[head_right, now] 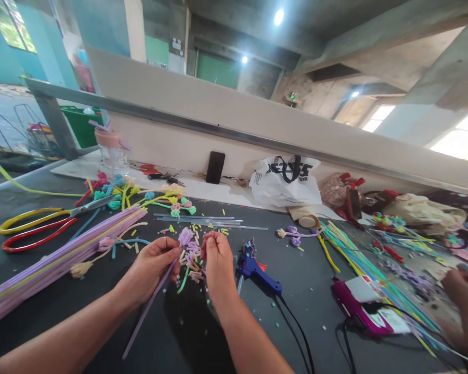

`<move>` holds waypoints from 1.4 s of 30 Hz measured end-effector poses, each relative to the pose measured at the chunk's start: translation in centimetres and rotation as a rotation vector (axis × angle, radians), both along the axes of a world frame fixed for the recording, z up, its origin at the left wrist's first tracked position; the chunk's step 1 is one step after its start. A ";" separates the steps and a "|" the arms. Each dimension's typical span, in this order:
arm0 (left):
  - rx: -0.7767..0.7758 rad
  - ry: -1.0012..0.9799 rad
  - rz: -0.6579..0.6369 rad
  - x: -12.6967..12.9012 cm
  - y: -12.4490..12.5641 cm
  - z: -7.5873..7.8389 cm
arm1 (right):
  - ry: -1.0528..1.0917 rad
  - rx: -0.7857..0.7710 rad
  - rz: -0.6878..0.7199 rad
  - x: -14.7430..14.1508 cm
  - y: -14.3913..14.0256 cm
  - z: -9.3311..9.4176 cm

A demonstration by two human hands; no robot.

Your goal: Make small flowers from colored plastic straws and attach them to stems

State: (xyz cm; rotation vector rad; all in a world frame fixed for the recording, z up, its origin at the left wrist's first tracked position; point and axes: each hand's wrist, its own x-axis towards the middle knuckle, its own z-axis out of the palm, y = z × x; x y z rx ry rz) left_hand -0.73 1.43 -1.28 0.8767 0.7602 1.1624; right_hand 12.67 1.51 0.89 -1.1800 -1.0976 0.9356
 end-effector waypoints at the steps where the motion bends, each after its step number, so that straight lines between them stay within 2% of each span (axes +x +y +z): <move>1: 0.016 0.026 0.026 0.0 0.0 0.1 | 0.042 -0.005 -0.002 -0.3 0.4 0.0; 4: 0.055 0.137 0.103 -0.2 0.0 0.6 | 0.196 -0.021 0.029 -1.1 1.0 -0.7; 7: 0.068 0.205 0.162 -0.2 0.1 0.9 | 0.339 -0.044 0.128 -1.3 0.8 -1.6; 11: 0.037 0.171 0.151 0.1 0.1 0.9 | 0.418 -0.085 0.253 -0.8 0.3 -1.9; 14: 0.011 0.115 0.115 0.4 -0.2 0.9 | 0.436 -0.095 0.290 -0.5 0.2 -1.8; 21: -0.141 -0.171 0.005 0.1 -0.5 1.9 | 0.393 -0.069 0.186 0.4 0.4 -1.3; 24: -0.172 -0.216 -0.040 -0.1 -0.4 1.8 | 0.335 -0.076 0.220 0.5 0.3 -1.2; 30: -0.204 -0.330 -0.016 -0.4 0.0 1.4 | 0.177 -0.150 0.248 -0.2 0.1 -1.3; 37: -0.188 -0.299 0.001 -0.9 0.3 1.6 | 0.153 -0.177 0.501 -1.4 -0.4 -1.2; 42: -0.198 -0.225 0.005 -0.7 0.3 1.3 | 0.202 -0.192 0.578 -2.1 -1.0 -1.3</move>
